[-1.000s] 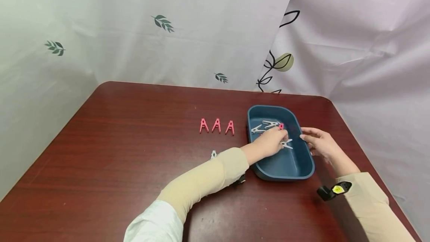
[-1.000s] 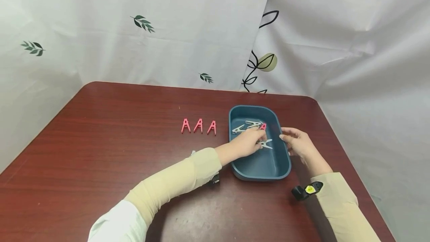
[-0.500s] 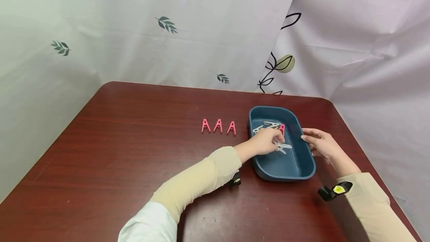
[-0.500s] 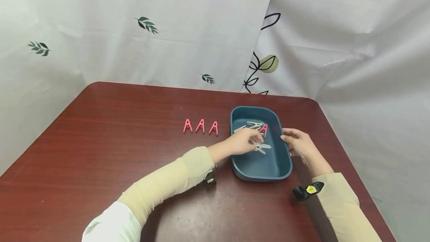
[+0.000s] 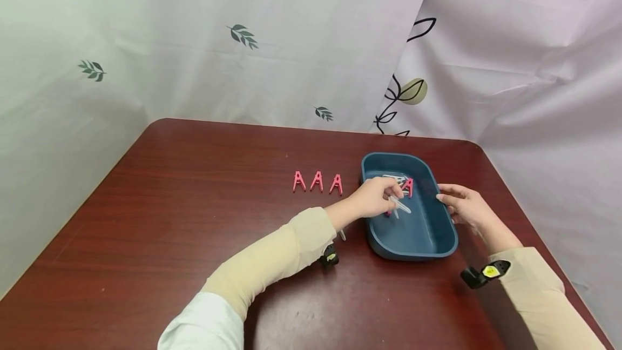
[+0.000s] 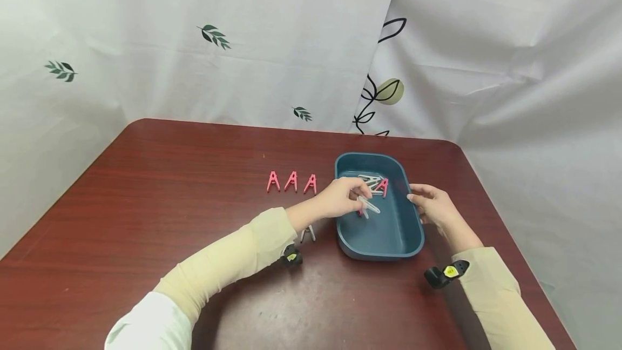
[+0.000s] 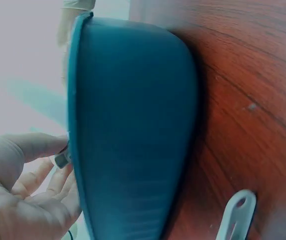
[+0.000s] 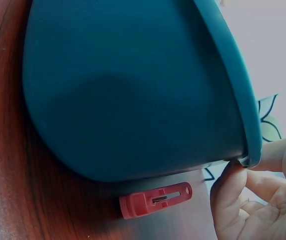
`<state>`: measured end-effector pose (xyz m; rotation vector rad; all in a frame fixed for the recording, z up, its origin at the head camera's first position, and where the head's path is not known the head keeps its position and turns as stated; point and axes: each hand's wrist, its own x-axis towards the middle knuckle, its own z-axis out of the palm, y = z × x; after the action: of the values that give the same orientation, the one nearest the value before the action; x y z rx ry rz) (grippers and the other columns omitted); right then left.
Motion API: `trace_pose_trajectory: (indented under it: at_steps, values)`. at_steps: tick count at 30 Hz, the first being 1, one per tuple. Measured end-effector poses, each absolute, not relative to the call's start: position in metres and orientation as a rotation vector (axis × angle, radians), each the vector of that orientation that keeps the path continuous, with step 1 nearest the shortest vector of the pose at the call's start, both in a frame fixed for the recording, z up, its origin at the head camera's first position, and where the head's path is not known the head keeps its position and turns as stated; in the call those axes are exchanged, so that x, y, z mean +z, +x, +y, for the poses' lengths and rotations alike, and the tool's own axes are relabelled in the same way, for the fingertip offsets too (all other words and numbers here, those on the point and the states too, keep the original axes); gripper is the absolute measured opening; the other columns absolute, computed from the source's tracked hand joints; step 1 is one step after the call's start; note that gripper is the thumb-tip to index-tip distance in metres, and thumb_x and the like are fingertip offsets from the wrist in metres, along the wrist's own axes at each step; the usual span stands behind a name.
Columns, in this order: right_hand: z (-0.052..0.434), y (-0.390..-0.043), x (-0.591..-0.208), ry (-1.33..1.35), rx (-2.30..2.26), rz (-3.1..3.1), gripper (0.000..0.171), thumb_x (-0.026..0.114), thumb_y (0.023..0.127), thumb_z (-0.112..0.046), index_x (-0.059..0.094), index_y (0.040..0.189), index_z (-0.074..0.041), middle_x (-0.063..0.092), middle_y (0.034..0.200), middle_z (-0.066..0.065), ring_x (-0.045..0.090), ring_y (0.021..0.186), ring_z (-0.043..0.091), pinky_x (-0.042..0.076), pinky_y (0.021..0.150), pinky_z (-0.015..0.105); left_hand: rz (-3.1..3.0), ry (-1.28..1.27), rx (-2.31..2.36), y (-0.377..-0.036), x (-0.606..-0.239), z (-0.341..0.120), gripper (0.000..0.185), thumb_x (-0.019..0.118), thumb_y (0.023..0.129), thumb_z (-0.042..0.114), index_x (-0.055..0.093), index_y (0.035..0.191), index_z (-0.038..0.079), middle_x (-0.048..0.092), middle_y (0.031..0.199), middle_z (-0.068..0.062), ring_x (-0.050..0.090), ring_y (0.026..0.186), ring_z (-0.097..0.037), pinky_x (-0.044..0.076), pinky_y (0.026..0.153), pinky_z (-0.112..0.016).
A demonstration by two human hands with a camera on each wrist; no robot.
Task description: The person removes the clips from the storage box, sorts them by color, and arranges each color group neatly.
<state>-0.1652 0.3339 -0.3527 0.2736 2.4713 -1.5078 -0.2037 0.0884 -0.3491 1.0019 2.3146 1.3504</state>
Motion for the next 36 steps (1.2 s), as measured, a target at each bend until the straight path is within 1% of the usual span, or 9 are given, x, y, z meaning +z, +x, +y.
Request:
trace_pose_trajectory:
  at_steps: [6,14,19,25,30,33,36]
  values:
    - [0.335,-0.164,-0.353,0.268,-1.514,2.461,0.056,0.049,0.099,-0.022,0.029,0.144,0.005,0.060,0.072,-0.013,0.055,0.062,0.004,0.051,0.057,0.026,2.322,1.012,1.353,-0.205,-0.343,0.078,0.019,0.064,0.086,0.000,0.064,0.106,-0.001,0.066,0.098,-0.011,0.063,0.085,-0.014,0.050,0.075,-0.014]
    - [0.334,-0.165,-0.354,0.264,-1.541,2.440,0.057,0.049,0.099,-0.022,0.028,0.144,0.006,0.061,0.072,-0.014,0.054,0.061,0.004,0.051,0.058,0.026,2.246,0.940,1.411,-0.205,-0.335,0.055,0.027,0.062,0.088,0.001,0.060,0.114,-0.003,0.065,0.106,-0.015,0.066,0.096,-0.020,0.052,0.078,-0.019]
    - [0.334,-0.164,-0.354,0.270,-1.547,2.445,0.056,0.049,0.099,-0.022,0.029,0.143,0.005,0.060,0.072,-0.013,0.054,0.062,0.003,0.051,0.058,0.026,2.194,0.893,1.457,-0.208,-0.330,0.038,0.026,0.063,0.089,0.004,0.061,0.114,-0.002,0.066,0.108,-0.016,0.067,0.098,-0.021,0.052,0.080,-0.021]
    - [0.335,-0.162,-0.356,0.271,-1.550,2.458,0.056,0.048,0.099,-0.024,0.029,0.144,0.005,0.059,0.072,-0.013,0.053,0.062,0.004,0.051,0.058,0.026,2.163,0.795,1.512,-0.209,-0.332,0.020,0.023,0.065,0.088,0.007,0.067,0.110,0.000,0.069,0.106,-0.014,0.067,0.094,-0.016,0.053,0.080,-0.024]
    - [0.334,-0.162,-0.357,0.274,-1.544,2.478,0.055,0.048,0.099,-0.024,0.031,0.143,0.005,0.059,0.072,-0.013,0.053,0.062,0.004,0.051,0.058,0.026,2.097,0.686,1.572,-0.207,-0.335,0.004,0.027,0.065,0.088,0.006,0.067,0.113,-0.003,0.068,0.107,-0.015,0.067,0.087,-0.011,0.055,0.081,-0.029]
    - [0.335,-0.162,-0.357,0.274,-1.536,2.496,0.055,0.048,0.099,-0.024,0.031,0.143,0.005,0.060,0.073,-0.013,0.054,0.062,0.004,0.051,0.058,0.026,2.075,0.644,1.603,-0.207,-0.335,-0.006,0.027,0.064,0.088,0.004,0.066,0.113,-0.004,0.067,0.108,-0.019,0.065,0.083,-0.010,0.055,0.081,-0.033]
    - [0.335,-0.163,-0.357,0.273,-1.535,2.499,0.055,0.048,0.099,-0.024,0.031,0.143,0.005,0.060,0.073,-0.013,0.054,0.062,0.004,0.052,0.058,0.027,2.093,0.610,1.612,-0.208,-0.335,-0.016,0.025,0.063,0.088,0.004,0.066,0.112,-0.003,0.065,0.112,-0.019,0.064,0.084,-0.009,0.055,0.081,-0.034]
